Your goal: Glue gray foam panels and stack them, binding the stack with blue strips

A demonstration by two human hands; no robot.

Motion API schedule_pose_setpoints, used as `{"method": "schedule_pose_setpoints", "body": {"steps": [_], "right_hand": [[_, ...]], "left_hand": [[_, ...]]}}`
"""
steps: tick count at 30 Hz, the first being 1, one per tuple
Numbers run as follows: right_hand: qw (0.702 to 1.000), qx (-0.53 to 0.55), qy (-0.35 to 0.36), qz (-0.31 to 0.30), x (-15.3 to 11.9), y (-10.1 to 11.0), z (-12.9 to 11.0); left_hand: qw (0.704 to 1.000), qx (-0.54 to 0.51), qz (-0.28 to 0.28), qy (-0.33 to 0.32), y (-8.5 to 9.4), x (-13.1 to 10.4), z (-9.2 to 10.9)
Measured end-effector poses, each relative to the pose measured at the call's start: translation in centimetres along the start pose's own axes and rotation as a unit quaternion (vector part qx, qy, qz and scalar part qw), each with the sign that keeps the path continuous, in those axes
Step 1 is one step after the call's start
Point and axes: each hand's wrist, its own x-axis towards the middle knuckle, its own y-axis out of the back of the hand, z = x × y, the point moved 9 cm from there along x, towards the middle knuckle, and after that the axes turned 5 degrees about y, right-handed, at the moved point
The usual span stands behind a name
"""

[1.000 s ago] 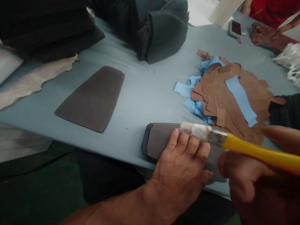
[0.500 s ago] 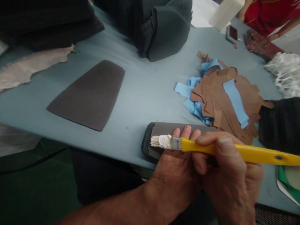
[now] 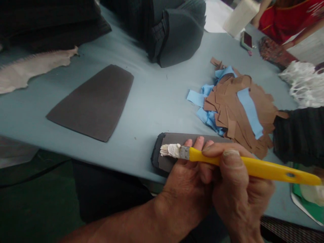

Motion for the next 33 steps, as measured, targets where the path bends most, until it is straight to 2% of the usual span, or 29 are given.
{"method": "schedule_pose_setpoints", "body": {"steps": [4,8,10,18,22,28,30,33], "right_hand": [[1.000,-0.010,0.005,0.024,0.5,0.0,-0.3],[0.998,-0.043,0.016,0.040,0.7,0.3,-0.5],[0.998,-0.053,0.011,0.040,0.8,0.5,-0.3],[0.997,-0.058,-0.005,0.054,0.7,0.6,-0.3],[0.999,-0.030,-0.012,0.036,0.6,-0.1,-0.7],[0.999,-0.010,-0.030,-0.027,0.1,-0.9,-0.8],[1.000,-0.006,-0.026,-0.015,0.2,-0.5,-0.8],[0.999,-0.008,-0.026,0.038,0.5,0.4,-0.4]], "left_hand": [[1.000,0.018,0.007,-0.018,0.4,0.8,0.4],[0.997,-0.044,-0.054,-0.015,-0.2,1.5,0.4],[0.997,-0.049,-0.063,-0.010,-0.3,1.6,0.2],[1.000,0.007,-0.025,-0.005,0.5,1.0,0.1],[0.999,-0.004,-0.029,-0.033,0.5,0.6,0.4],[1.000,-0.024,-0.010,-0.006,0.2,-0.4,-0.1],[1.000,-0.030,-0.001,-0.006,0.3,-0.4,-0.1],[0.999,-0.029,-0.009,-0.020,0.3,0.0,0.2]]}}
